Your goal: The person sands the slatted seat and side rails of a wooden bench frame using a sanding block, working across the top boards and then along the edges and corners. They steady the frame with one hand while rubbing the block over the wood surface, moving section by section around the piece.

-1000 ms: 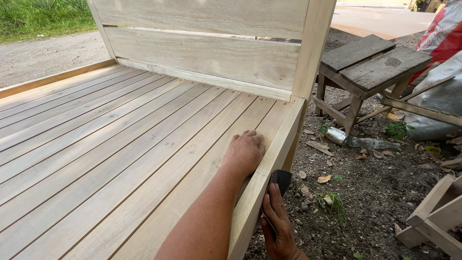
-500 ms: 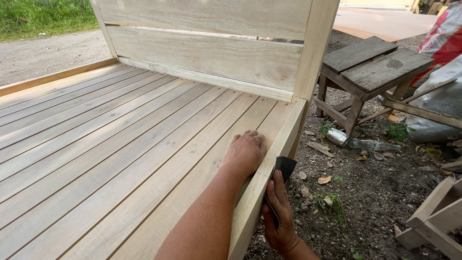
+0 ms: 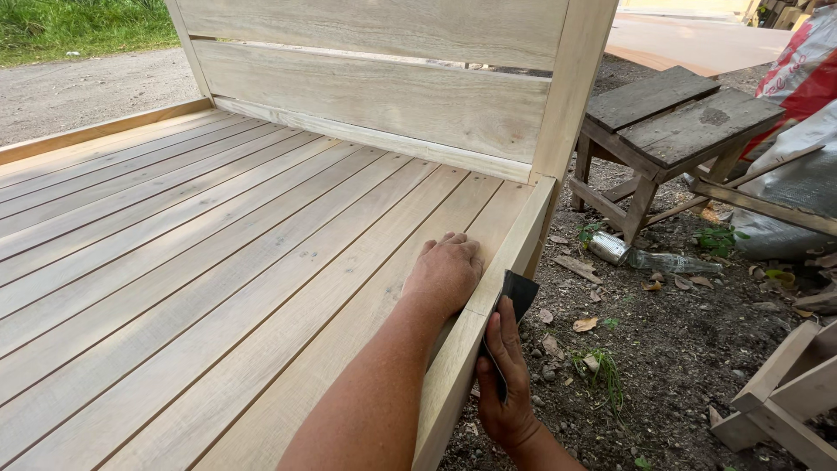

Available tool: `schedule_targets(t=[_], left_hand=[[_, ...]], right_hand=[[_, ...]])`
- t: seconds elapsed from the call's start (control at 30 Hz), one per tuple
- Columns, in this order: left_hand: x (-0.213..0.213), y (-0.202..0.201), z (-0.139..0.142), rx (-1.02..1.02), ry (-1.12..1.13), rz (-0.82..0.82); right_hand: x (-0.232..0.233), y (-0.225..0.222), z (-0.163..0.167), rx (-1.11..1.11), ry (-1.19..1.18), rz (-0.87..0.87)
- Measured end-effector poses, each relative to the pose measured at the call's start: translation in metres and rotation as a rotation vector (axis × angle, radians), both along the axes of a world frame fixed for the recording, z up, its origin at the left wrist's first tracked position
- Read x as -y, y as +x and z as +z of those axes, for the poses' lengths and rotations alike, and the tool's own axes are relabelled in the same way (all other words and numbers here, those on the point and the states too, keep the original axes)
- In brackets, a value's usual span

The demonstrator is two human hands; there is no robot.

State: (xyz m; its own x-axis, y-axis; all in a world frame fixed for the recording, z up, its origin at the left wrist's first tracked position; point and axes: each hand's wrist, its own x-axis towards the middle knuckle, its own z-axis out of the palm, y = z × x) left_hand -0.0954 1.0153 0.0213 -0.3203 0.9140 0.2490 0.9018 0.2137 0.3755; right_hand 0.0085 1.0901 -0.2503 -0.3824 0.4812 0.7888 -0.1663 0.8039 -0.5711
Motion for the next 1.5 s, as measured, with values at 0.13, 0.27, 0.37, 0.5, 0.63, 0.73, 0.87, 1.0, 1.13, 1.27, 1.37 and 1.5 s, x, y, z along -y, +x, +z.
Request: schedule_targets(t=[0.13,0.27,0.37,0.5,0.63,0.73,0.87,1.0,1.13,1.27,1.37,1.5], left_hand=[[0.0,-0.002,0.001,0.009,-0.02,-0.006],[0.001,-0.003,0.003,0.007,-0.004,-0.009],[0.002,-0.002,0.002,0.008,-0.012,-0.011],[0.002,-0.001,0.002,0.021,0.019,0.011],[0.001,-0.003,0.002,0.01,-0.036,0.0],[0.001,-0.003,0.002,0.002,-0.038,0.0],[0.001,-0.003,0.0,0.028,0.0,0.003],[0.0,-0.004,0.0,0.021,-0.044,0.001],[-0.001,-0.006,0.0,-0.015,-0.047,-0.003],[-0.003,-0.006,-0.004,-0.021,-0.052,-0.011],[-0.003,-0.004,-0.005,0.001,-0.046,0.002],[-0.005,-0.005,-0.005,-0.006,-0.047,-0.003]], right_hand=[[0.032,0.006,-0.011,0.029,-0.06,0.003],[0.047,0.014,-0.021,0.146,-0.153,0.062],[0.013,0.003,-0.007,0.024,-0.042,0.0],[-0.003,-0.004,-0.001,0.021,-0.082,-0.018],[0.041,0.01,-0.029,0.091,-0.008,0.02],[0.039,0.01,-0.031,0.091,-0.11,0.078],[-0.01,-0.006,0.001,-0.038,-0.259,0.074],[0.008,-0.008,-0.003,-0.032,-0.26,0.029],[0.058,-0.002,-0.033,-0.054,-0.132,0.091],[0.025,-0.013,-0.016,-0.099,-0.343,0.082],[0.005,-0.02,-0.005,-0.088,-0.701,0.049],[0.048,-0.018,-0.038,-0.09,-0.409,-0.001]])
